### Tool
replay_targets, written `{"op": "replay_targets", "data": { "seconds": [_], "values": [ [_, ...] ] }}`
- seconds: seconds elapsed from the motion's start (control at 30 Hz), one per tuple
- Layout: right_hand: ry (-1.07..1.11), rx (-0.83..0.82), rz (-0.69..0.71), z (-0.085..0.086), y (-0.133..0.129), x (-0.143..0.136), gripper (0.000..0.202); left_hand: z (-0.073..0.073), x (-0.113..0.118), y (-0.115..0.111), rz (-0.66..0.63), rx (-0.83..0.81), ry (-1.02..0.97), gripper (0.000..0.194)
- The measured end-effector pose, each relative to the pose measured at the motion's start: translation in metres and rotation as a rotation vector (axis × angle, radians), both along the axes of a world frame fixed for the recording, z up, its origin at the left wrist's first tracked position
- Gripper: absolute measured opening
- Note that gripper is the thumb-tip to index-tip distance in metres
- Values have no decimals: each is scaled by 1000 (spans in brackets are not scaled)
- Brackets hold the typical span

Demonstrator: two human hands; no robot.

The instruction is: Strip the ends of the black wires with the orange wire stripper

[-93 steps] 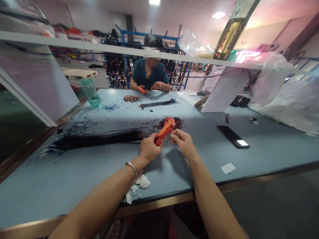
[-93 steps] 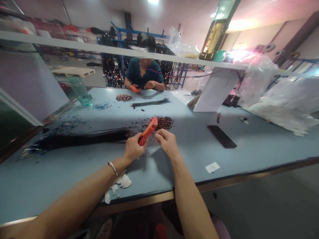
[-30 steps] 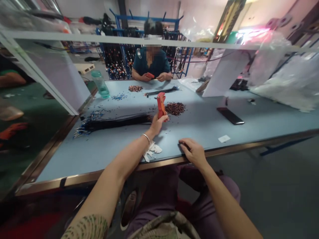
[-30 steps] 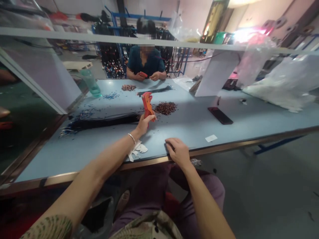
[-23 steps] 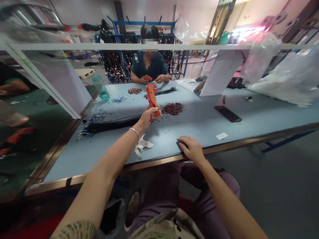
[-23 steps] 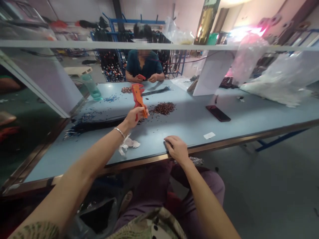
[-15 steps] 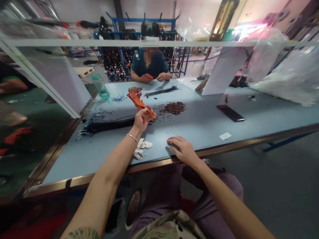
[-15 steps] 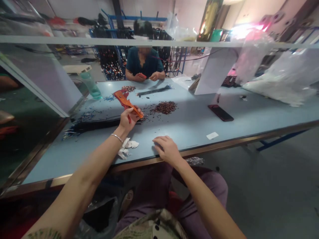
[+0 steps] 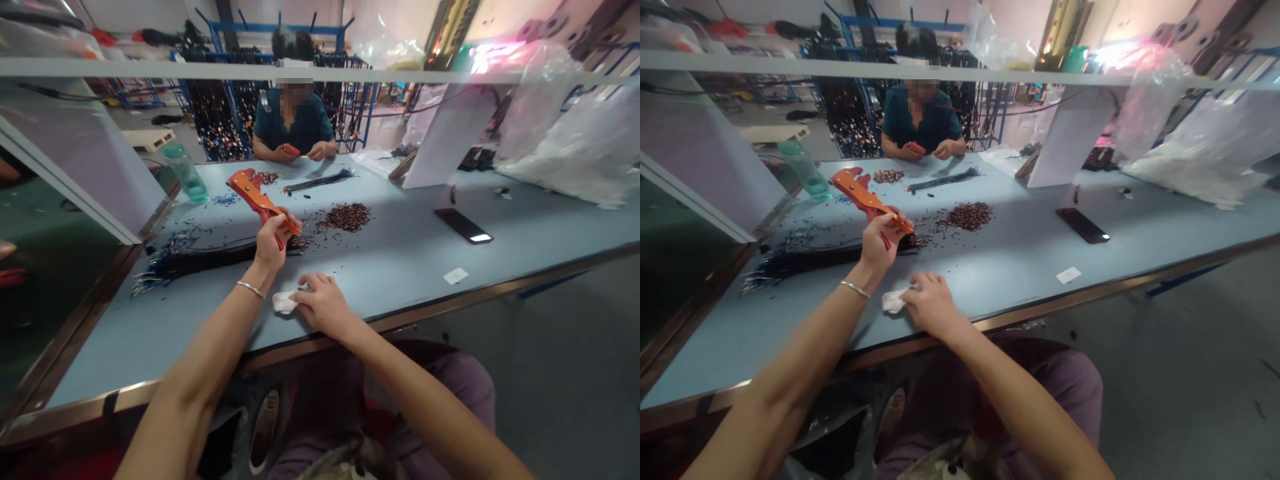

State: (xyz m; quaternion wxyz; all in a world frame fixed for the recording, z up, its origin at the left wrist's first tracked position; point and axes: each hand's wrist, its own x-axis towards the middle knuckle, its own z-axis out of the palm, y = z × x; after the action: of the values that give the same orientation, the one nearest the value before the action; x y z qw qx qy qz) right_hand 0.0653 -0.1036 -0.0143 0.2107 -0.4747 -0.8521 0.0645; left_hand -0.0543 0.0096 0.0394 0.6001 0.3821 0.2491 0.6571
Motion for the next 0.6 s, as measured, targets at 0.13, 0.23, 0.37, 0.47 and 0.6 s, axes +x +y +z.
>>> {"op": "replay_targets", "data": {
  "seconds": [0.13, 0.23, 0.37, 0.47, 0.6],
  "values": [
    [-51, 1, -183, 0, 38, 57, 23, -7, -12, -9, 25, -29, 36, 13],
    [-76, -23, -356, 8, 75, 90, 23, -18, -11, -17, 49, -62, 58, 15],
    [30, 59, -509, 24, 84, 104, 21, -29, -5, -22, 82, -108, 71, 19],
    [105, 79, -207, 24, 46, 90, 20, -32, -3, -21, 113, -110, 79, 21],
    [27, -22, 111, 5, 10, 73, 18, -38, -1, -17, 104, -130, 80, 23]
  ]
}}
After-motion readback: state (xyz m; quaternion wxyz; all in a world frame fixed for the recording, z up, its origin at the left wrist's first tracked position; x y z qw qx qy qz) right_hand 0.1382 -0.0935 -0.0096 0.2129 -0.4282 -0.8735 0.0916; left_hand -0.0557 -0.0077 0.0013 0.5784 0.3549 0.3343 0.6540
